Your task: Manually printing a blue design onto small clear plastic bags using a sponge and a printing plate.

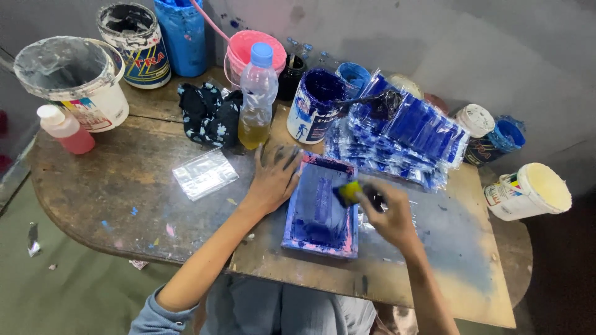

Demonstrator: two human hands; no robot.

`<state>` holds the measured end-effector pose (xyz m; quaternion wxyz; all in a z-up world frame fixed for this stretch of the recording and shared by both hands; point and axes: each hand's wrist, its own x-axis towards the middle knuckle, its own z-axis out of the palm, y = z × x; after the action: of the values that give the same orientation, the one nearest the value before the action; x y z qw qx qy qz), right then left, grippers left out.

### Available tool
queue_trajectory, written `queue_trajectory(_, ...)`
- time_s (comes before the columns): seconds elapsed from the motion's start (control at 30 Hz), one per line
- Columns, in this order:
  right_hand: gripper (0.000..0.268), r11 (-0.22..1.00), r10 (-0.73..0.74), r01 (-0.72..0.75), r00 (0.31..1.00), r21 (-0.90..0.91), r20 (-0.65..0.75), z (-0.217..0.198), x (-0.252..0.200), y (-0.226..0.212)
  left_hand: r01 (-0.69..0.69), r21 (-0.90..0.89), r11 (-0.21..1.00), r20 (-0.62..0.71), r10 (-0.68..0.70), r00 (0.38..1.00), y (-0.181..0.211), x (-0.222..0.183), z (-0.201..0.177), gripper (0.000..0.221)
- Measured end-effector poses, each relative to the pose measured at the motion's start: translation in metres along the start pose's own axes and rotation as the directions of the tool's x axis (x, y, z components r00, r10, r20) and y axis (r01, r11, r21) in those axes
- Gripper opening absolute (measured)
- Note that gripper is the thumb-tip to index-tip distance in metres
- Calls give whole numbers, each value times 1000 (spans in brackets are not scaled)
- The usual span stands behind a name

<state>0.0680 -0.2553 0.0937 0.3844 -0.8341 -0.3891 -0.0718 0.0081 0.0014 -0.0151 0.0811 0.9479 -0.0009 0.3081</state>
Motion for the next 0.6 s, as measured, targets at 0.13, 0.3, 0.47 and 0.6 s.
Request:
queue_trajectory(0.13,30,977,158,-151,987,153,-32,21,16,43,-9,28,1000,-60,10,998,-6,-1,12,45)
queue_trajectory(0.3,30,861,404,-369,914,352,-32,48,16,81,27,22,999,-5,-27,1000,-5,2,-5,43)
queue_trajectory(0.47,32,793,513,-458,858,402,-35,49,10,71,273,-205,940,392,-177,903,7,13,-31,62)
queue_trajectory(0.6,31,804,509,-446,858,393,-67,59,7,98,400,-277,874,497,-225,838,13,13,-31,69)
